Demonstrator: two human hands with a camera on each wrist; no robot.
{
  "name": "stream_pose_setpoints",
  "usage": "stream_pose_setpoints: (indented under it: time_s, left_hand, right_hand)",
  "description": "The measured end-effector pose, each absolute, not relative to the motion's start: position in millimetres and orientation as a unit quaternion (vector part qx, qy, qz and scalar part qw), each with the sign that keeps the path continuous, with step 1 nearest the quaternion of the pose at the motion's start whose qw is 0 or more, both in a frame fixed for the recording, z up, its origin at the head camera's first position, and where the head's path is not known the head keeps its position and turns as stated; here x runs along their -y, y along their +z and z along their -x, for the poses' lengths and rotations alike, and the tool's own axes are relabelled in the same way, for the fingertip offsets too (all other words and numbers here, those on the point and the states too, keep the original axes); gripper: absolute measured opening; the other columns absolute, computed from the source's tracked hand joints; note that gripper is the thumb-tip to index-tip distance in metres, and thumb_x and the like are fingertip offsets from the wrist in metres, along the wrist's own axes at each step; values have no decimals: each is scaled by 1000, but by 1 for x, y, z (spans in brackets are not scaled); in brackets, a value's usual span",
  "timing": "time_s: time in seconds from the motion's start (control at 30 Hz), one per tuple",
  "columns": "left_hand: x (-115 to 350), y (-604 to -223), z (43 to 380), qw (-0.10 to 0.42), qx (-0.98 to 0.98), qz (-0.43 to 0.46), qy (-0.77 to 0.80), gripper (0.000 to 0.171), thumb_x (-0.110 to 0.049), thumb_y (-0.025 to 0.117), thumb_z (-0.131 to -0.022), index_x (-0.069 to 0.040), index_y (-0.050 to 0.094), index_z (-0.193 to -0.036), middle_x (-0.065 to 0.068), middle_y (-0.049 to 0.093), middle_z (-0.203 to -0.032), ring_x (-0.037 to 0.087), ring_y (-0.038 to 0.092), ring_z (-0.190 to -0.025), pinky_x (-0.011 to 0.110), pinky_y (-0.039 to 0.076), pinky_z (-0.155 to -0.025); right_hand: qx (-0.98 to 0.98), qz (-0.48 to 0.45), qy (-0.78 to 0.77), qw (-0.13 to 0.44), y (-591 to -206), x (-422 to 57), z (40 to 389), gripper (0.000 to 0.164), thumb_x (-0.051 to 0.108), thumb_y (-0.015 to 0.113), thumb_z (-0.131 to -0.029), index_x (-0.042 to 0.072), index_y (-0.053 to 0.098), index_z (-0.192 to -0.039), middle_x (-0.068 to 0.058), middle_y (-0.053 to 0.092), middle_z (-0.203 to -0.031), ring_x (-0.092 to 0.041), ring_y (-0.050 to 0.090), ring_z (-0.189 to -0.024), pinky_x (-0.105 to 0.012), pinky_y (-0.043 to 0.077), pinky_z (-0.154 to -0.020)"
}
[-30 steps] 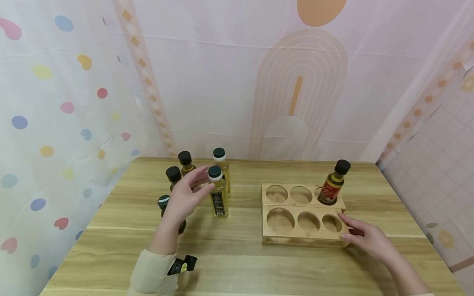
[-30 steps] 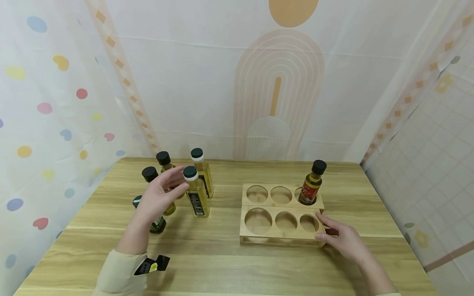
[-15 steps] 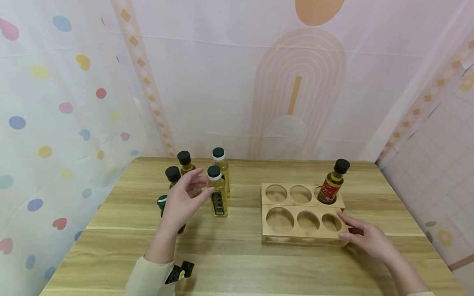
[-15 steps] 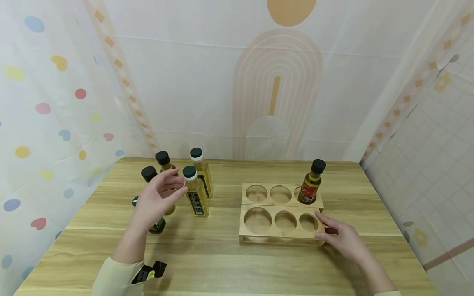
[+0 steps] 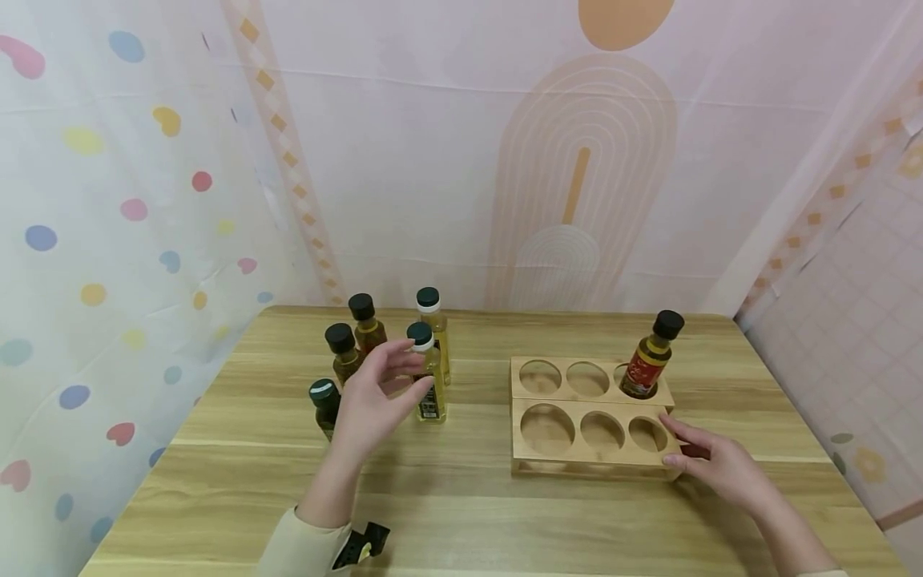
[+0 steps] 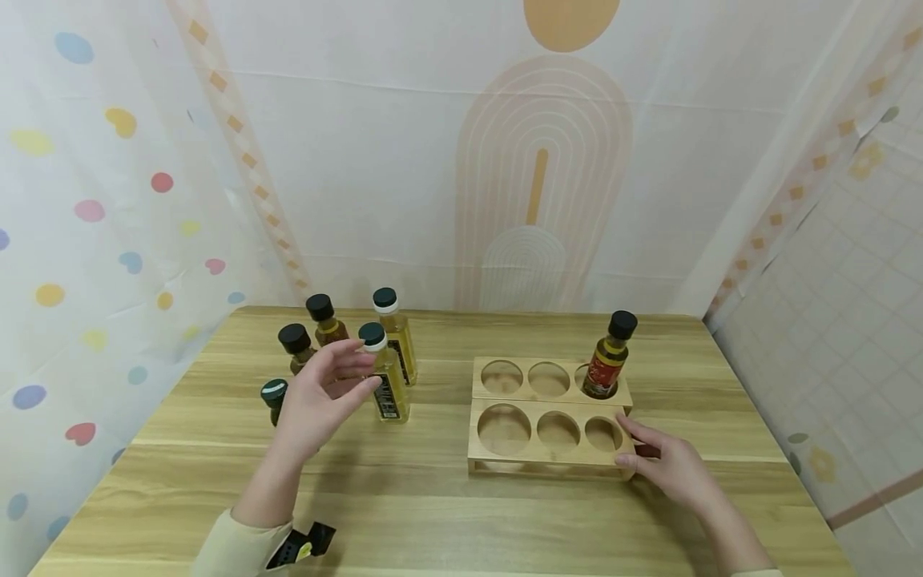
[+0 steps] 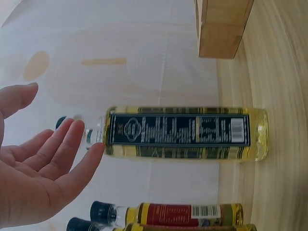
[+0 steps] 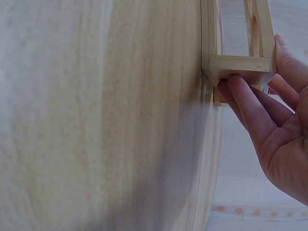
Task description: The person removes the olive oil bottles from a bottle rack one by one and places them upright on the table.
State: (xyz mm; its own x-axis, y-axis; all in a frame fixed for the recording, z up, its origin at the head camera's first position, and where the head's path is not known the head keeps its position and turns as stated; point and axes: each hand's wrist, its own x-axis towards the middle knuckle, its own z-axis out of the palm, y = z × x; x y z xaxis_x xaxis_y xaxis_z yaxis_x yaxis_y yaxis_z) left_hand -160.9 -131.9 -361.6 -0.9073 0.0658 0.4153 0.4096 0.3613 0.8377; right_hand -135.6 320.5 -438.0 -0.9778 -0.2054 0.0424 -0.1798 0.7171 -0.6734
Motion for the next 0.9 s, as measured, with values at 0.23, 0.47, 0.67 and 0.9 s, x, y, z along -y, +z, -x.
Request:
stream_pose_setpoints:
  time_s: [0.23, 0.47, 0.67, 0.9]
  left_hand:
    - [115, -367, 159, 139, 806, 164, -551, 49, -13, 75, -78, -10, 54, -122, 6, 64, -105, 18, 60, -99, 45, 50, -83]
    - [89, -360, 150, 99, 807, 166, -558, 49, -6, 73, -79, -3, 53, -123, 13, 63, -107, 27, 59, -101, 45, 49, -85]
    - [67, -375, 155, 84, 816, 183, -542, 48, -10, 75, -78, -8, 55, -122, 3, 64, -103, 19, 61, -95, 39, 50, -83]
    - [43, -396, 164, 46, 811, 216, -541, 50, -17, 73, -79, -8, 53, -124, 6, 64, -106, 21, 61, -96, 38, 49, -85]
  right_hand:
    - [-926, 104, -362, 18, -437, -321, 135, 63, 34, 68, -82, 8, 47, -136, -27, 48, -128, -32, 60, -99, -29, 51, -77]
    - [-924, 102, -368, 24, -437, -320, 135, 63, 34, 68, -82, 9, 46, -136, -27, 47, -129, -32, 60, -100, -28, 51, -76]
    - [-923, 95, -373, 30, -437, -320, 135, 64, 34, 67, -83, 9, 45, -137, -26, 46, -130, -33, 59, -101, -29, 51, -77]
    - [-925, 101, -367, 21, -437, -320, 135, 63, 34, 68, -83, 9, 46, -137, -26, 47, -130, -33, 60, -99, -30, 51, -77]
